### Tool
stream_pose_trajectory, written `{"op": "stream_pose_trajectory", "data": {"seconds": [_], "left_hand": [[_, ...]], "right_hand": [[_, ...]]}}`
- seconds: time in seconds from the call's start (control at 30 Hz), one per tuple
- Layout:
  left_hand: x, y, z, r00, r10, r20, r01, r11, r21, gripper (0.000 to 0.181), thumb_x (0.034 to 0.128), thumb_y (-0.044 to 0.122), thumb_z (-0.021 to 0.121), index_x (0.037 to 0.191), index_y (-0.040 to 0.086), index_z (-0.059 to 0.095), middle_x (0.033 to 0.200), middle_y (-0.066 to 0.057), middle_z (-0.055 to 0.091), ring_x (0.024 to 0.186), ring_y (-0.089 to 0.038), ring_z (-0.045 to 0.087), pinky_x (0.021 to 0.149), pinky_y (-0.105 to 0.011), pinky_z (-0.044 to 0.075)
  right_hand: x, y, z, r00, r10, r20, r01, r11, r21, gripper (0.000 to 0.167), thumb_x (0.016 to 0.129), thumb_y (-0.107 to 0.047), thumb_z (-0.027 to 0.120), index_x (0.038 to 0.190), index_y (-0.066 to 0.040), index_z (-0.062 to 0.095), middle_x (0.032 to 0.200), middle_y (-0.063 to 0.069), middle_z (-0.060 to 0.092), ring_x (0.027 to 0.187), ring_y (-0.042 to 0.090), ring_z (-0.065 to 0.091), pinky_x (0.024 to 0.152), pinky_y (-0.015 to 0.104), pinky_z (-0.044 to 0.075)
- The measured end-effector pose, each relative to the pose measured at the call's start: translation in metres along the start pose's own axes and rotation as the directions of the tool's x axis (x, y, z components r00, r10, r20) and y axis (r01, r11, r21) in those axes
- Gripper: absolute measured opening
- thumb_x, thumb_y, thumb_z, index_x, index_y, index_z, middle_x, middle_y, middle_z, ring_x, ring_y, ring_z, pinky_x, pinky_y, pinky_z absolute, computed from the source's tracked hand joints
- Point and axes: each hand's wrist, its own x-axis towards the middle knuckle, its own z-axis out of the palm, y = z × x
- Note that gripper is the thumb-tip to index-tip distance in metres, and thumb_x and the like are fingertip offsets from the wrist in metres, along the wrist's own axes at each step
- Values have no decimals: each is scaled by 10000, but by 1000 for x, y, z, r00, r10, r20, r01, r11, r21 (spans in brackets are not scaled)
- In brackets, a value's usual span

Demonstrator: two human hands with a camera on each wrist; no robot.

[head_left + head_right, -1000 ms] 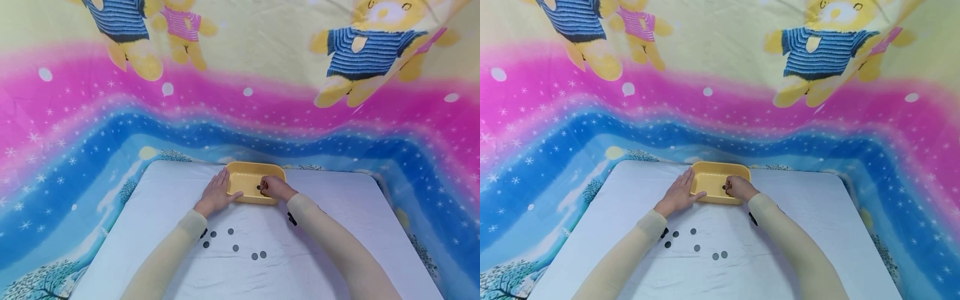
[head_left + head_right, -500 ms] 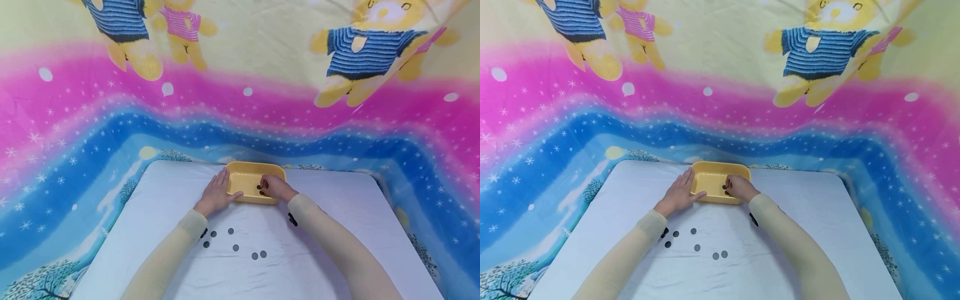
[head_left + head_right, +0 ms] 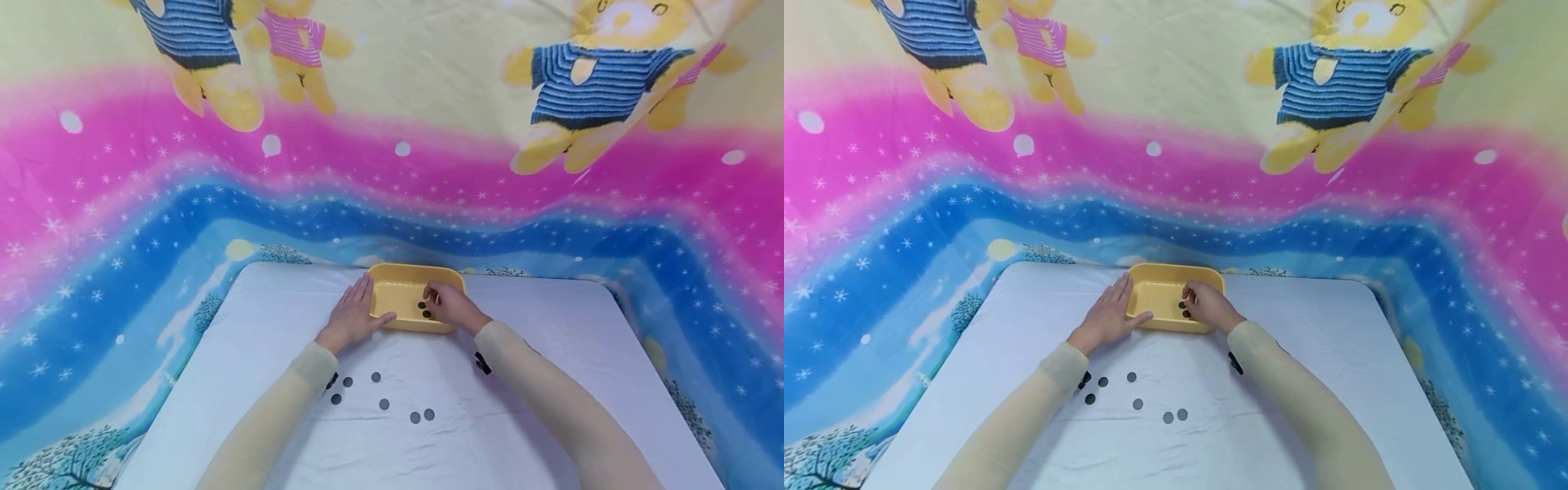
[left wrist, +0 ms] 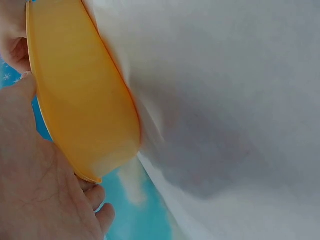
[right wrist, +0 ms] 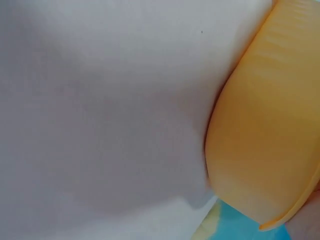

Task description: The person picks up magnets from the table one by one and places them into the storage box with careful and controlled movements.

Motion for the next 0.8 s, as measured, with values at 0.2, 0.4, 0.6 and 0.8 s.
{"op": "stream_pose_trajectory", "data": {"seconds": [0.2, 0.4, 0.6, 0.8], "left_hand": [[0, 0, 0, 1000, -1, -7, 1, 1000, 2, 1115, 1021, 792, 420, 1711, -2, 48, 1802, -163, 23, 1670, -298, 40, 1352, -433, 57], [-1, 2, 0, 1000, 6, -4, -6, 1000, -7, 1114, 1022, 787, 428, 1710, -6, 55, 1801, -164, 18, 1669, -304, 42, 1352, -438, 57], [0, 2, 1, 1000, 1, -6, -1, 1000, -14, 1103, 1027, 770, 446, 1711, -2, 55, 1803, -160, 19, 1670, -296, 33, 1352, -437, 56], [1, 2, 2, 1000, -9, -8, 9, 1000, -8, 1099, 1030, 757, 460, 1711, -2, 50, 1803, -162, 19, 1670, -286, 24, 1352, -438, 57]], "right_hand": [[-11, -4, -3, 998, -42, -40, 44, 998, 52, 101, 1043, -103, 700, 1130, -54, 690, 975, 34, 658, 780, 182, 595, 670, 328, 545], [-34, -10, -5, 989, -102, -108, 108, 993, 50, 134, 1029, -128, 729, 1146, -70, 706, 1019, 17, 661, 818, 165, 588, 709, 326, 543], [-59, -16, -5, 975, -165, -152, 174, 984, 48, 131, 1017, -157, 754, 1133, -113, 713, 1020, -25, 647, 825, 161, 574, 716, 307, 525], [-80, -26, -2, 964, -211, -161, 222, 974, 51, 174, 989, -110, 786, 1148, -82, 719, 1017, -46, 655, 826, 143, 590, 720, 288, 547]]}}
